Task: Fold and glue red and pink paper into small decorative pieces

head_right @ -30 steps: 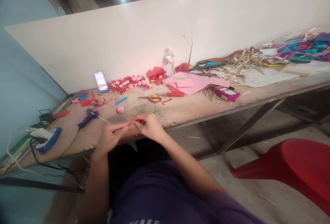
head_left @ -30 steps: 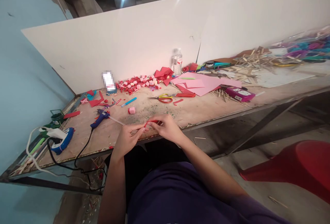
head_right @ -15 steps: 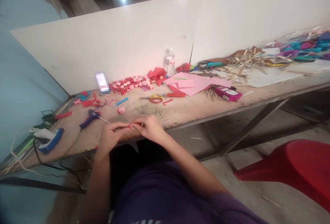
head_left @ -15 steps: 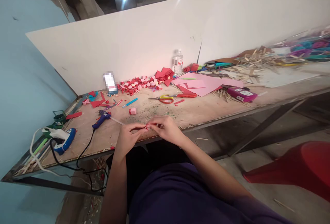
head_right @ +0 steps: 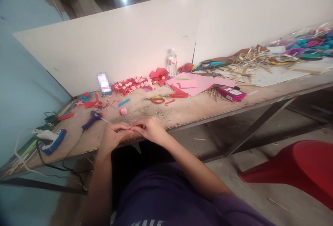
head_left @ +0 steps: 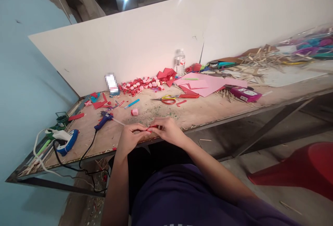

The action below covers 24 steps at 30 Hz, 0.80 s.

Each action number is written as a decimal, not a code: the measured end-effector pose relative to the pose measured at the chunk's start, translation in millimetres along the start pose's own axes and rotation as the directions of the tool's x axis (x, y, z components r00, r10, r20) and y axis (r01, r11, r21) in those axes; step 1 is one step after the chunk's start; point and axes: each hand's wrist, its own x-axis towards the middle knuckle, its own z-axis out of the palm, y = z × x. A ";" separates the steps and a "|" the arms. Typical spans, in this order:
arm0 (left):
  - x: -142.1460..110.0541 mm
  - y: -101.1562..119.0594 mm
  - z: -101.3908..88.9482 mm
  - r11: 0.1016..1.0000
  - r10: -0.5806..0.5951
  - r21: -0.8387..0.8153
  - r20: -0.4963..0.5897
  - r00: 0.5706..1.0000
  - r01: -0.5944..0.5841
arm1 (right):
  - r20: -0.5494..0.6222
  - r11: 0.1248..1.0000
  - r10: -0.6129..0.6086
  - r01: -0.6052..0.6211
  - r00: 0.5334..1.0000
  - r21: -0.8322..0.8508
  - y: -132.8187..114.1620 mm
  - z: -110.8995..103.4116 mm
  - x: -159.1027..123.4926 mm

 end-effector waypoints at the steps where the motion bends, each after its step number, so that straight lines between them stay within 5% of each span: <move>1: 0.0 -1.0 -0.3 1.000 0.002 -0.010 0.002 1.000 -0.002 | 0.002 1.000 -0.003 0.003 1.000 0.004 -0.3 -0.1 0.1; 17: -1.3 1.5 -1.9 0.999 -0.033 -0.020 -0.027 0.999 0.033 | 0.077 0.995 -0.062 0.056 0.995 0.083 -2.9 -4.0 0.7; 24: -2.2 -0.6 -2.7 0.997 -0.077 -0.021 -0.041 0.996 0.076 | 0.041 0.984 0.071 -0.077 0.997 0.160 -7.4 -7.4 1.6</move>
